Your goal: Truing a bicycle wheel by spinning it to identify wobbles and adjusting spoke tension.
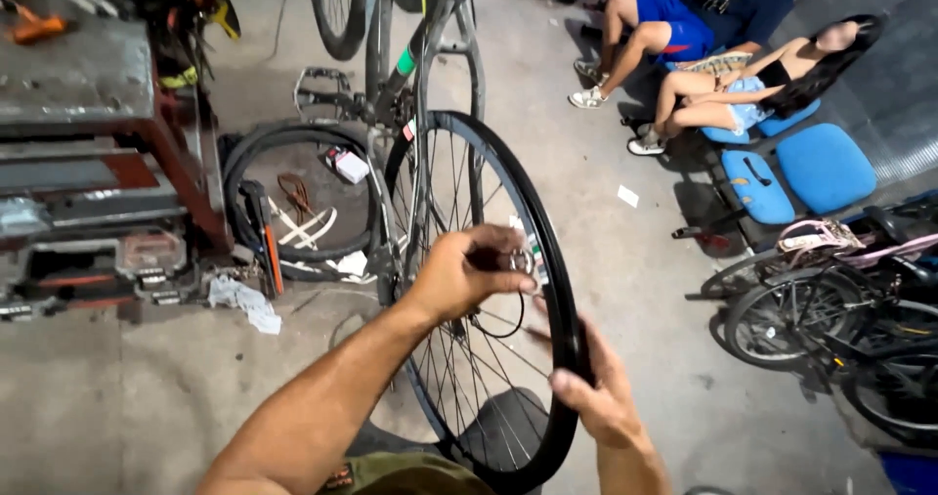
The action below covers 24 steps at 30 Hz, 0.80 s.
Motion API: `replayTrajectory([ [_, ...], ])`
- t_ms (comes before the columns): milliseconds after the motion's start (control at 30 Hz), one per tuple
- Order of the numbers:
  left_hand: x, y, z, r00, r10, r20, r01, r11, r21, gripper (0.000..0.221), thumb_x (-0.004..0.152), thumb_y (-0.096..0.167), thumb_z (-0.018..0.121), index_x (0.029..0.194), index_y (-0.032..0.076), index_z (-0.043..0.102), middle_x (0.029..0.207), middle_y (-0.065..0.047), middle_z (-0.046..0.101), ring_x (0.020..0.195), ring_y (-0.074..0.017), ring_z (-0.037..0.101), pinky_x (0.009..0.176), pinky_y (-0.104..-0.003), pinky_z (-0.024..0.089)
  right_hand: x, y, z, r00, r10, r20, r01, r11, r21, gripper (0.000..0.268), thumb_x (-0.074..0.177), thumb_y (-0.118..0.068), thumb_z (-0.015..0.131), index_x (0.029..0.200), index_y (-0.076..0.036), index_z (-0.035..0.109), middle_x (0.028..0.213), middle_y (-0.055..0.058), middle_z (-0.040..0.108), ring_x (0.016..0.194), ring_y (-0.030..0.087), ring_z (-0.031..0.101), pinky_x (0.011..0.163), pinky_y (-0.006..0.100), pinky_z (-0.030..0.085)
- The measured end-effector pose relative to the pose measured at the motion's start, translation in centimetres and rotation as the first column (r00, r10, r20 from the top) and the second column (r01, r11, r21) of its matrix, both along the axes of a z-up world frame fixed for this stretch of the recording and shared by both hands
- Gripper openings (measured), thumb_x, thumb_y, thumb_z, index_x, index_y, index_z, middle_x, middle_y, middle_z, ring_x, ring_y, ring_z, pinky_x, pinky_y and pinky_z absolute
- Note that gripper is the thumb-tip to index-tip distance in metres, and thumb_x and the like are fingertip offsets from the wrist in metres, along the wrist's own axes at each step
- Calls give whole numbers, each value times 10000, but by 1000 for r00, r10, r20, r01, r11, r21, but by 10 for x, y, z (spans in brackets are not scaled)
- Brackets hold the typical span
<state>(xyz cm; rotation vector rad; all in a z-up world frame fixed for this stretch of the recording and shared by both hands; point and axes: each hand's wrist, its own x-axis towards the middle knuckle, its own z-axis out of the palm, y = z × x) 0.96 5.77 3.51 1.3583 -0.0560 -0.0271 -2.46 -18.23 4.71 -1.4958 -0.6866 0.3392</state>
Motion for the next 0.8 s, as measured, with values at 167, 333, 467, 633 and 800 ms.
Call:
replayTrajectory([
  [167,-16,-6,34,975,-100,-200,142,968,208,471,706,253,921,1078,103,673,1028,-75,753,900,-201,674,816,-345,552,14,16,13,933,-307,186,349,896,-274,796,838,-358,779,1508,-32,498,1412,127,603,1294,228,568,1097,360,478],
  [333,-17,-33,3,999,1,-44,19,888,459,357,854,308,876,1012,102,632,1000,-66,717,828,-181,691,733,-315,608,4,29,22,880,-392,267,473,777,-416,667,766,-370,810,1338,-63,658,1172,66,710,1029,174,697,858,302,575],
  [467,-24,-41,-9,998,35,42,-50,904,426,269,874,217,845,990,99,634,1005,-78,729,853,-200,704,772,-323,602,-14,26,17,779,-509,366,620,713,-328,508,773,-168,811,1268,-69,748,952,34,814,778,113,724,704,242,623],
  [633,-37,-32,-10,997,-60,43,41,934,354,240,879,201,769,1075,91,685,1159,-97,760,1040,-230,777,965,-360,662,-23,24,14,792,-484,372,591,761,-270,484,817,-161,779,1288,-55,746,822,6,844,581,70,690,504,200,637],
  [800,-41,-55,-43,953,111,282,-225,883,411,830,895,831,392,988,73,718,976,-89,787,859,-221,772,768,-409,637,-30,22,14,785,-539,305,610,759,-230,518,810,-119,799,1320,-50,737,868,20,847,565,52,620,472,178,586],
])
